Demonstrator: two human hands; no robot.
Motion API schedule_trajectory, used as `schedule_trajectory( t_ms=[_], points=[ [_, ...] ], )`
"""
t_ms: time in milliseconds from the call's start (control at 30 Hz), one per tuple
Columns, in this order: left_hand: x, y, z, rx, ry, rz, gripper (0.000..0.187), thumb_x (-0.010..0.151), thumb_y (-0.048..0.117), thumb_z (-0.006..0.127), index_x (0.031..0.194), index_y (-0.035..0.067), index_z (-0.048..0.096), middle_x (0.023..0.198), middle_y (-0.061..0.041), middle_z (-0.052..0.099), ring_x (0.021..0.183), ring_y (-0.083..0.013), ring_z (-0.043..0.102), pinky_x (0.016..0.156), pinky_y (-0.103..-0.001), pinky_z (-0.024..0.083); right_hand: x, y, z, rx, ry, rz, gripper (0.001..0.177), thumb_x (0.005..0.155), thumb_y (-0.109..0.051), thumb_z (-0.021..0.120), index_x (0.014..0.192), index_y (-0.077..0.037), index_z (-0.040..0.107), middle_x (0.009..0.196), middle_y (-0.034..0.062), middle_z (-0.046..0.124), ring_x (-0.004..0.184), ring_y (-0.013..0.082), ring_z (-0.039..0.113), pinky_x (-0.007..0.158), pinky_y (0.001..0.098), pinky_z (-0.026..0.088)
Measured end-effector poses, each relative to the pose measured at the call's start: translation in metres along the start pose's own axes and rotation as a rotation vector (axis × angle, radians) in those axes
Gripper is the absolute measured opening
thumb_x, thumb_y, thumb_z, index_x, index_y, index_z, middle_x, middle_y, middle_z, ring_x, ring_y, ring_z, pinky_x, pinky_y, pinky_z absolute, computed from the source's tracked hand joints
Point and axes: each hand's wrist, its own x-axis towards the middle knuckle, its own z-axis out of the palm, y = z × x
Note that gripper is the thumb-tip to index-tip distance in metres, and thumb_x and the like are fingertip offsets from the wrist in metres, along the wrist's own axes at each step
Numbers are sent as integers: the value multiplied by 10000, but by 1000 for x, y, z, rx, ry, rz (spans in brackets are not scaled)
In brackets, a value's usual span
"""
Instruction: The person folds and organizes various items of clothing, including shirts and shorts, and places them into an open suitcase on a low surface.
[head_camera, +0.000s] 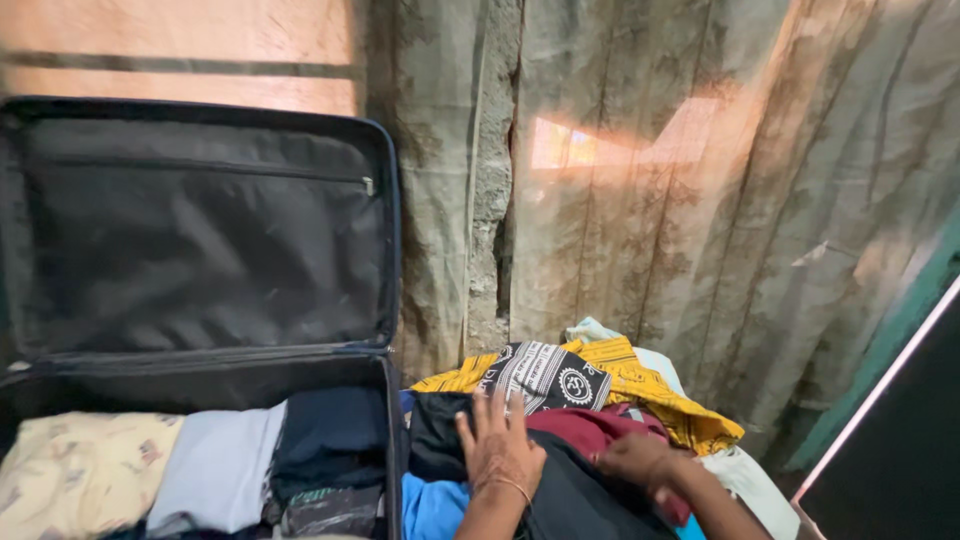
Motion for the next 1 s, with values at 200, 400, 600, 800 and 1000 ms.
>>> schedule_trajectory(
  t_ms=[200, 400, 600, 800, 1000],
  points=[
    [31, -30, 74, -99, -313, -71, 524, 953, 376, 542, 1447, 209, 490, 1563, -7, 393, 1559, -266, 173, 1246, -668, 43, 95, 3, -7, 75, 623, -2, 586, 799, -470, 725, 1222, -67, 692, 1103, 190, 769, 1050, 328, 727, 942, 399, 560],
    [42, -49, 116, -42, -115, -79, 765, 863, 435, 652, 1526, 159, 386, 1593, -47, 379, 1511, -281, 188, 1193, -655, 76, 138, -14, 35, 227, 795, 100, 734, 756, -489, 856, 1188, 46, 598, 1116, 278, 684, 1069, 405, 664, 911, 456, 527],
    [54, -54, 115, -104, 64, -128, 1077, 699, 477, 818, 1578, 137, 298, 1526, -107, 448, 1484, -311, 294, 1182, -587, 153, 36, -125, 44, 185, 880, -51, 483, 796, -342, 761, 1198, -123, 605, 943, 190, 714, 919, 415, 673, 745, 510, 524],
    [54, -77, 138, -293, 314, -132, 1272, 544, 564, 881, 1547, 42, 300, 1519, -163, 449, 1396, -296, 400, 1133, -572, 226, -34, -197, 10, 86, 965, -507, 203, 867, -289, 727, 1001, -156, 655, 808, 127, 699, 756, 363, 691, 617, 447, 531],
    [55, -63, 93, -182, 165, -374, 1191, 595, 577, 844, 1556, 99, 327, 1481, -125, 465, 1390, -260, 418, 1125, -597, 216, -101, -265, -76, 35, 1197, -626, 136, 890, -224, 717, 896, -95, 674, 846, 131, 666, 766, 355, 667, 627, 438, 505]
  ],
)
